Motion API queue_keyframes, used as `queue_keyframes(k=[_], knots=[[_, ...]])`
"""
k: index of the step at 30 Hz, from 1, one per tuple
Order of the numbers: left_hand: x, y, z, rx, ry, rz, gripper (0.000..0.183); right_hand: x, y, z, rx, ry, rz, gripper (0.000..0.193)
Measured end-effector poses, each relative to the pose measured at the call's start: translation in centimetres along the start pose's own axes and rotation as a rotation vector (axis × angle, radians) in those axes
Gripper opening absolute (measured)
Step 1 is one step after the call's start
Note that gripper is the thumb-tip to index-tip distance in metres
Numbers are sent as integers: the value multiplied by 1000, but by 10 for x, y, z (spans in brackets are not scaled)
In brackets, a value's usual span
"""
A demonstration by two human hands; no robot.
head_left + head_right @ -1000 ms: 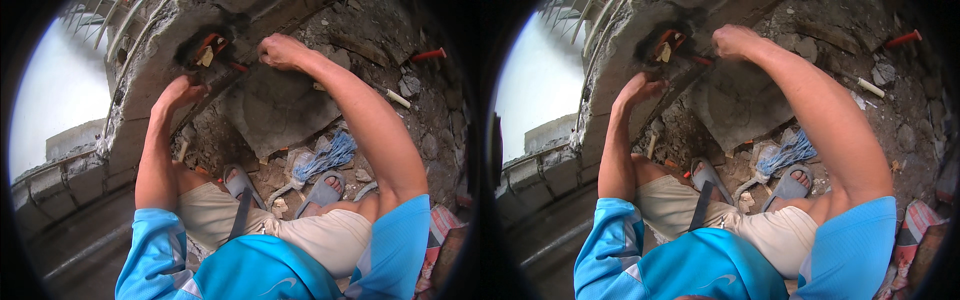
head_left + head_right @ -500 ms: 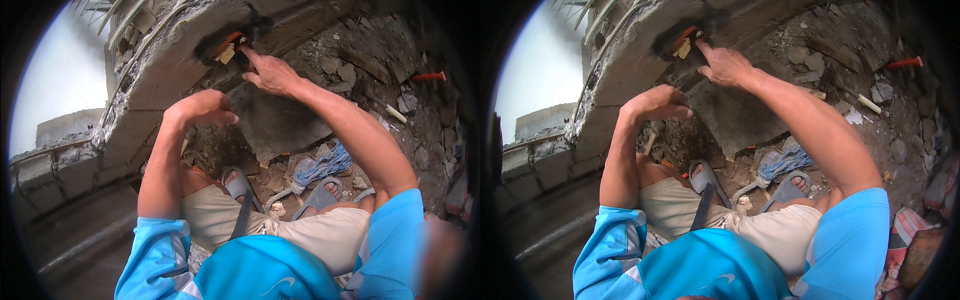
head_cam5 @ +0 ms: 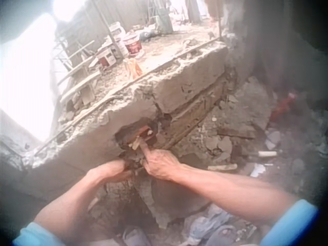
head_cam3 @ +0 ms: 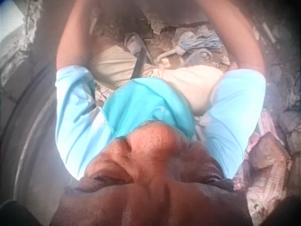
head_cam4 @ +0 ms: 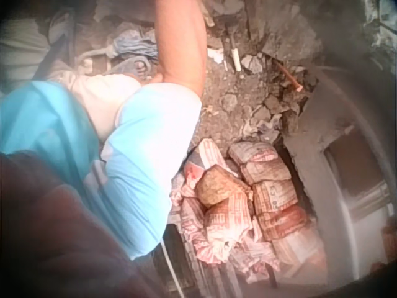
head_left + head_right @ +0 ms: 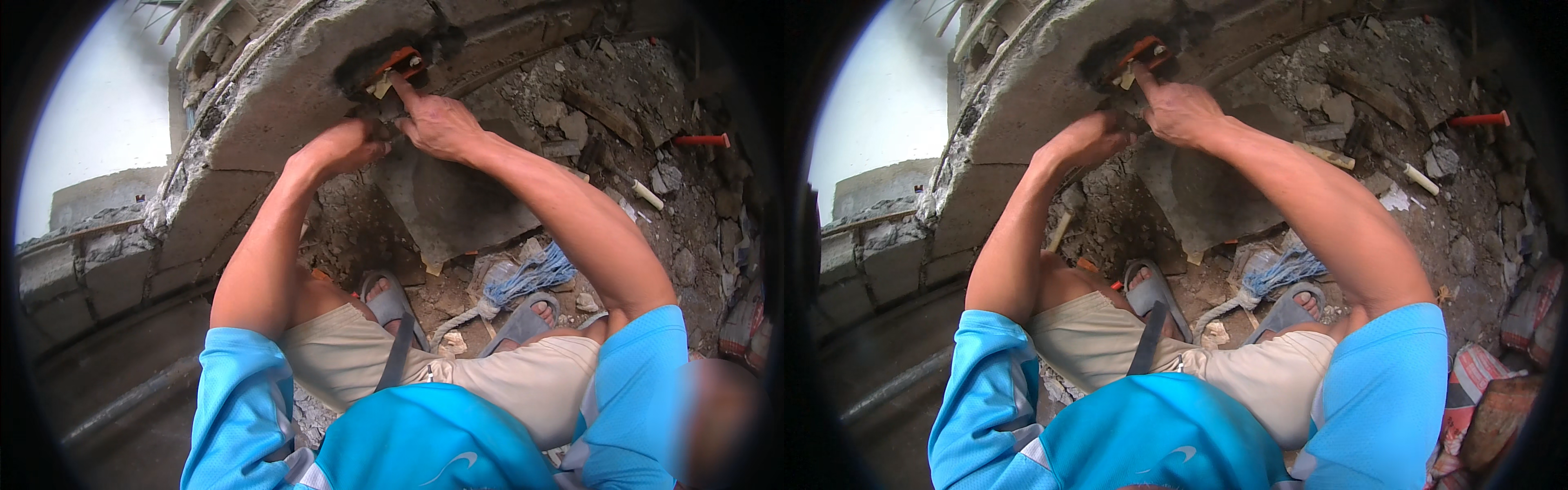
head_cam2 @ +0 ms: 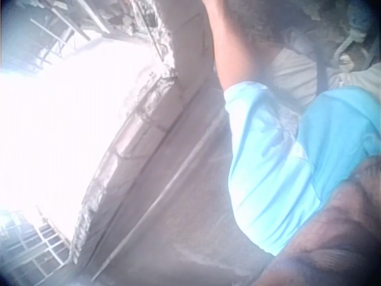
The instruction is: The person sits on the ground and works on a concrete wall, using a trowel to apply and smooth cement into a recessed area. They also handle a small yellowish piece of material, pressing it into the wall.
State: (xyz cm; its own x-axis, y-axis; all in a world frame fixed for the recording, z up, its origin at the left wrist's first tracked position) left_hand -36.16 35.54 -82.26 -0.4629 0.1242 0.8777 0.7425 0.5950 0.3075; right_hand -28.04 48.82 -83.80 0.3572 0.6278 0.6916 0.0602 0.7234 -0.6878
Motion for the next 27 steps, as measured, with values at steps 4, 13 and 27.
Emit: queue_keyframes(k=[4,13,27], knots=[[5,-5,0,11,117,-97,42,-7,2,2,64,17,-58,84],[7,-8,10,42,92,-38,39,-28,-6,5,29,-77,-42,100],[8,-9,14,14,56,-4,44,-34,3,9,203,-60,-314,99]])
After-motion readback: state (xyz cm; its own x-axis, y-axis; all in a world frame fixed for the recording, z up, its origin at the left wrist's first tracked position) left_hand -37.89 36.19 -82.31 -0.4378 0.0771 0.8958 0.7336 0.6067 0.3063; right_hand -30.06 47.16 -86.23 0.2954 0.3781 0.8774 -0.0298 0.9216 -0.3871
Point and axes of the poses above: each hand's wrist, its own z-axis towards the middle knuckle, its own x-axis out of the back of the hand, y = z × x, the point moved 8 cm from there along z, towards the middle knuckle, and after that the axes turned 14 degrees about y, right-handed, at the moved point
